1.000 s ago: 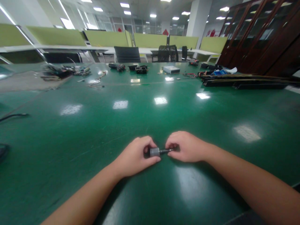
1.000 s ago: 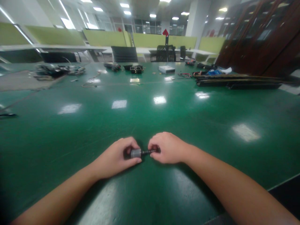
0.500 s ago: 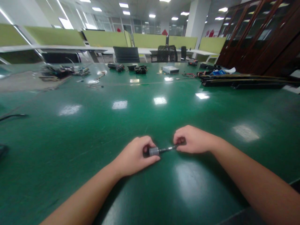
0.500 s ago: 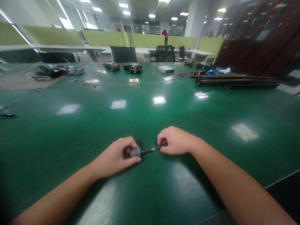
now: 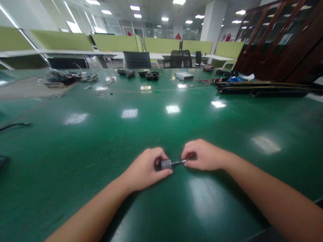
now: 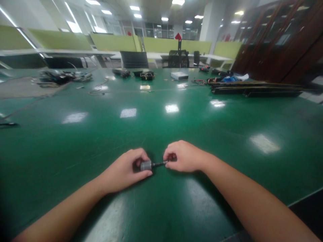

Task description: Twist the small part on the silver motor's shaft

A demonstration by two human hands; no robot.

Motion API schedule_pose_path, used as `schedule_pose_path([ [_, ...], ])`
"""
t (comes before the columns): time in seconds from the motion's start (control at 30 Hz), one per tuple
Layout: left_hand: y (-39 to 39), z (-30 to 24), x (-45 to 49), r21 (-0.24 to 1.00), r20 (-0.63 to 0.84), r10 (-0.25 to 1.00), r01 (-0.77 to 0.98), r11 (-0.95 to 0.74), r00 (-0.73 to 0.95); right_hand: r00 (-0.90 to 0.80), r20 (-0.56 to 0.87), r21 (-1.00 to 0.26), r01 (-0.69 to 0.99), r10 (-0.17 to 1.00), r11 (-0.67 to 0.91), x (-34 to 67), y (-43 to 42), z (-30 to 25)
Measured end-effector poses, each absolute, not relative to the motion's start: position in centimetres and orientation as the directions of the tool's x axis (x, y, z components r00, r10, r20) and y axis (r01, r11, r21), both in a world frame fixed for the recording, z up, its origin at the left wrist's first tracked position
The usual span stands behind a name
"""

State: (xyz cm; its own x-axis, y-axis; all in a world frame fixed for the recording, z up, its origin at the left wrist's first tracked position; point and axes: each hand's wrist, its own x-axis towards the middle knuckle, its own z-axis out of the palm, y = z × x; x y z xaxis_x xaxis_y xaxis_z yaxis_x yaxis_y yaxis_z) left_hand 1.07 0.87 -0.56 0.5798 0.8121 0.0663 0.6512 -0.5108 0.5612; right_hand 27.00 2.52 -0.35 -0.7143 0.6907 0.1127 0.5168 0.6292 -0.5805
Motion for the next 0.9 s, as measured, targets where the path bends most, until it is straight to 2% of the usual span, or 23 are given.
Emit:
schedule_pose_path([
  [0.2, 1.0, -0.6, 1.6, 0.557, 0.089, 0.82, 0.655, -0.512, 0.565, -0.71, 0.244, -0.559, 0.453, 0.661, 0.694, 24.6, 2.1, -1.7],
  [0.9, 1.1, -0.7, 1.4, 0.559, 0.09, 0.801, 0.636, -0.532, 0.591, -0.705, 0.243, -0.539, 0.473, 0.667, 0.697, 25.0, 1.9, -1.6],
])
